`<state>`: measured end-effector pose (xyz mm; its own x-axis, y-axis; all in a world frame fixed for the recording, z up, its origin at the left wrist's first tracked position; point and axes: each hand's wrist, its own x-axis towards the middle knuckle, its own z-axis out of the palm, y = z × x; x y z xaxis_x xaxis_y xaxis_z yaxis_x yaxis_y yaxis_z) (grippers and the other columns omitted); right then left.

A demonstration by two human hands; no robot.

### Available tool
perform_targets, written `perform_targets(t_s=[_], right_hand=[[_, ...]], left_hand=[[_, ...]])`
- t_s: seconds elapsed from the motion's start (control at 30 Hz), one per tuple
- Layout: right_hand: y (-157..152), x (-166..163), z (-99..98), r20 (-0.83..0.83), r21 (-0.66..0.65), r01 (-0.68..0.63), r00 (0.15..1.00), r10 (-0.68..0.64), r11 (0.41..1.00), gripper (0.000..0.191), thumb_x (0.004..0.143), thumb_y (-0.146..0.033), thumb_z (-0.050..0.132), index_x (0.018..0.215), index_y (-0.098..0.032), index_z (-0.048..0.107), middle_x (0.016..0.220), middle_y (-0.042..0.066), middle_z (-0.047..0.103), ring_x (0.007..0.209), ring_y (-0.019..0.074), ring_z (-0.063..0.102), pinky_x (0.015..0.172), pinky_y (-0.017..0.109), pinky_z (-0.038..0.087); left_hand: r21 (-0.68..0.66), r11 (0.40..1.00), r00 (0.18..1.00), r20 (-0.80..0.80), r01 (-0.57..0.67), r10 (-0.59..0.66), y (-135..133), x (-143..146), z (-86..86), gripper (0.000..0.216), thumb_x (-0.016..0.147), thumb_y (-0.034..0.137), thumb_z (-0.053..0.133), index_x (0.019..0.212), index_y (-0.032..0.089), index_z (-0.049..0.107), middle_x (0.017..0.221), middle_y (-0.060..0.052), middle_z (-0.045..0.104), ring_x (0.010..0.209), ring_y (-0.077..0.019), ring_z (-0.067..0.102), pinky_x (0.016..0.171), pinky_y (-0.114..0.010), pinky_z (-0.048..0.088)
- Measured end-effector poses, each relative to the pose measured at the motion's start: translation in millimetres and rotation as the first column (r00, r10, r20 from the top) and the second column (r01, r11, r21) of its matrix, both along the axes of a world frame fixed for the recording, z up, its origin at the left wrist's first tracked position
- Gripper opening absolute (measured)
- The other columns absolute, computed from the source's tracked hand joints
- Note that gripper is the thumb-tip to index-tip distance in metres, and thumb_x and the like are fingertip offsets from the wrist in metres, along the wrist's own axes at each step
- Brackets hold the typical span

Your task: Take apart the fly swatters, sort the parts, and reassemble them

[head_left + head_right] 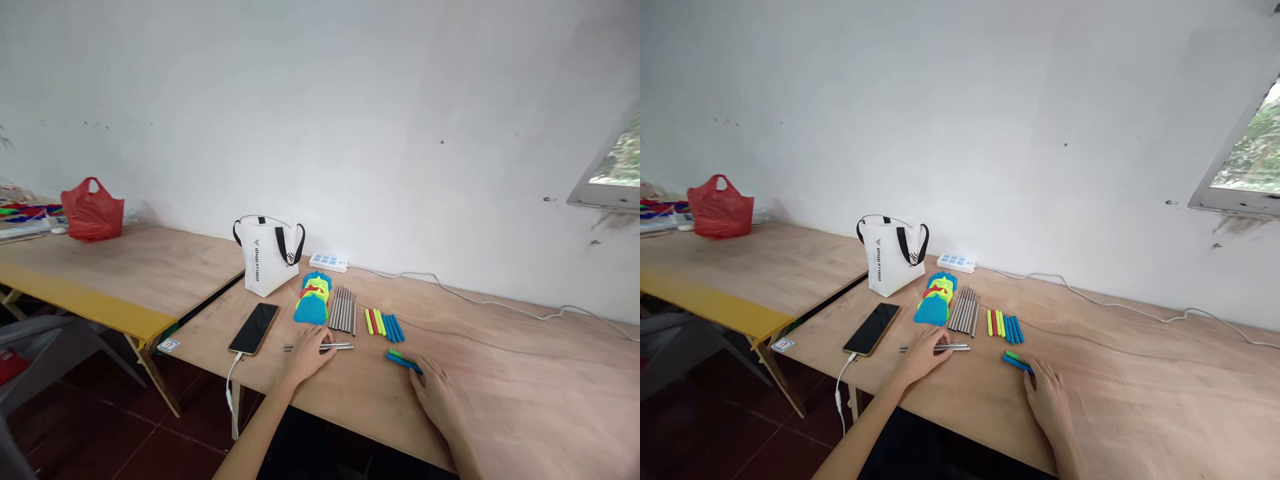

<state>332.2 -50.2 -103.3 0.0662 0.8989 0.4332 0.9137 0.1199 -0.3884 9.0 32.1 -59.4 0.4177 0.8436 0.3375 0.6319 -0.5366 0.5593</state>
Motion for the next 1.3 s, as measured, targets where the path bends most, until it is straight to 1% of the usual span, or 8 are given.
perform_targets(t_s=[0.23, 0.47, 0.73, 0.83, 0.93, 1.07, 1.13, 1.3], right_hand=[[1, 1, -1.2, 0.048, 0.014, 0.093, 0.994, -0.093, 0.996, 0.035, 0.092, -0.028, 0.037, 0.109, -0.024, 0.067, 0.11, 0.007, 0.073, 0.106, 0.0265, 0.065, 0.09, 0.042, 0.044], [-3, -2, 1.7, 0.127, 0.065, 0.22, 0.966, -0.226, 0.973, 0.033, 0.091, -0.024, 0.038, 0.11, -0.025, 0.065, 0.1, 0.006, 0.072, 0.105, 0.025, 0.065, 0.091, 0.039, 0.044], [-5, -6, 8.9, 0.123, 0.139, 0.108, 0.985, -0.125, 0.984, 0.033, 0.093, -0.022, 0.038, 0.111, -0.026, 0.065, 0.108, 0.005, 0.072, 0.105, 0.0241, 0.065, 0.092, 0.041, 0.046], [-6, -7, 11.7, 0.11, 0.156, 0.069, 0.99, -0.087, 0.985, 0.032, 0.095, -0.024, 0.039, 0.114, -0.027, 0.066, 0.112, 0.005, 0.071, 0.106, 0.0247, 0.065, 0.092, 0.043, 0.046], [-6, -13, 15.0, 0.103, 0.136, -0.082, 0.992, 0.068, 0.987, 0.03, 0.099, -0.028, 0.042, 0.117, -0.028, 0.065, 0.121, 0.005, 0.07, 0.113, 0.0237, 0.063, 0.098, 0.044, 0.046], [-8, -27, 18.5, 0.151, 0.088, -0.3, 0.946, 0.285, 0.95, 0.032, 0.101, -0.026, 0.042, 0.123, -0.031, 0.065, 0.134, 0.004, 0.065, 0.127, 0.0228, 0.058, 0.109, 0.047, 0.042], [-9, -33, 19.4, 0.183, 0.062, -0.354, 0.923, 0.338, 0.933, 0.034, 0.101, -0.025, 0.044, 0.127, -0.033, 0.064, 0.139, 0.002, 0.063, 0.131, 0.0226, 0.056, 0.113, 0.048, 0.04], [-10, -34, 19.4, 0.188, 0.017, -0.358, 0.918, 0.349, 0.933, 0.033, 0.101, -0.025, 0.046, 0.125, -0.034, 0.066, 0.14, 0.002, 0.062, 0.131, 0.0228, 0.056, 0.114, 0.05, 0.041]], left_hand=[[-0.019, 0.987, 0.987, -0.025, 0.16, -0.161, -15, 15, 12.4, 0.018, 0.083, 0.011, 0.059, 0.097, 0.023, 0.062, 0.102, -0.001, 0.065, 0.104, -0.0222, 0.06, 0.093, -0.033, 0.045], [0.018, 0.963, 0.959, -0.101, 0.269, -0.266, -26, 44, 3.3, 0.015, 0.095, 0.017, 0.06, 0.107, 0.024, 0.065, 0.11, -0.001, 0.066, 0.108, -0.022, 0.06, 0.096, -0.035, 0.042], [0.045, 0.94, 0.925, -0.199, 0.339, -0.324, -11, 73, 7.9, 0.013, 0.099, 0.025, 0.062, 0.112, 0.025, 0.064, 0.115, -0.001, 0.066, 0.111, -0.0199, 0.061, 0.096, -0.033, 0.04], [0.064, 0.966, 0.958, -0.163, 0.25, -0.237, 5, 64, 18.3, 0.021, 0.097, 0.037, 0.063, 0.116, 0.026, 0.063, 0.118, -0.001, 0.065, 0.112, -0.0211, 0.06, 0.097, -0.034, 0.041], [0.108, 0.994, 0.99, -0.142, -0.009, 0.025, 31, 40, 26.9, 0.021, 0.101, 0.038, 0.054, 0.114, 0.025, 0.063, 0.121, -0.004, 0.064, 0.117, -0.0239, 0.058, 0.099, -0.037, 0.041], [0.141, 0.916, 0.864, -0.305, -0.374, 0.4, 64, 4, 24.2, 0.041, 0.097, 0.041, 0.056, 0.131, 0.017, 0.054, 0.143, -0.018, 0.05, 0.131, -0.0359, 0.048, 0.102, -0.045, 0.041], [0.097, 0.896, 0.808, -0.399, -0.432, 0.433, 72, -7, 17.2, 0.059, 0.094, 0.05, 0.058, 0.14, 0.013, 0.047, 0.149, -0.024, 0.045, 0.135, -0.0411, 0.044, 0.104, -0.049, 0.039], [0.042, 0.889, 0.794, -0.432, -0.455, 0.427, 78, -11, 5.2, 0.067, 0.092, 0.054, 0.056, 0.144, 0.014, 0.043, 0.147, -0.025, 0.048, 0.132, -0.0424, 0.049, 0.105, -0.052, 0.037]])
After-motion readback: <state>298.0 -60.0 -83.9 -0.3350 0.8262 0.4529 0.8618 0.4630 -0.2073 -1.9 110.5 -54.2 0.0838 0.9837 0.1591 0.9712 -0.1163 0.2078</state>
